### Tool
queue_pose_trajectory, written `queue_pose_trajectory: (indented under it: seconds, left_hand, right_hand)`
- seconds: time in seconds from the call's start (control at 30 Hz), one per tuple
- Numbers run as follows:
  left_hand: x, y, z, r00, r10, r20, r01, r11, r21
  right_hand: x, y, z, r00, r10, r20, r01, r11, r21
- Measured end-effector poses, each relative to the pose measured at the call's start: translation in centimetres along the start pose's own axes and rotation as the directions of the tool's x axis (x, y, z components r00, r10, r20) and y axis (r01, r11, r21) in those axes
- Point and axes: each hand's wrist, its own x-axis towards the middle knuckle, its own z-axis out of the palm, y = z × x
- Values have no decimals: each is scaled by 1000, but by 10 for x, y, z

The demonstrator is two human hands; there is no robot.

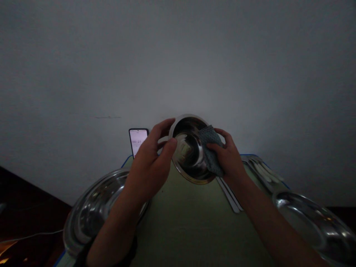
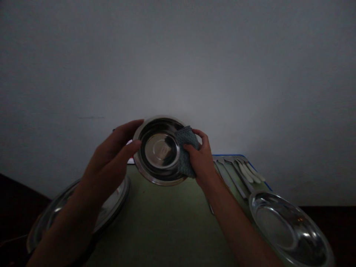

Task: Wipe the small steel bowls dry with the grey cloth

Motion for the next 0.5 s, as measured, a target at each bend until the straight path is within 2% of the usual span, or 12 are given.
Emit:
queue_pose_trajectory:
  seconds: [0.5]
  left_hand:
    - [1,0,0,1000,14,-8,-14,999,38]
  right_hand:
    - [-1,-1,0,1000,19,-3,-19,1000,8]
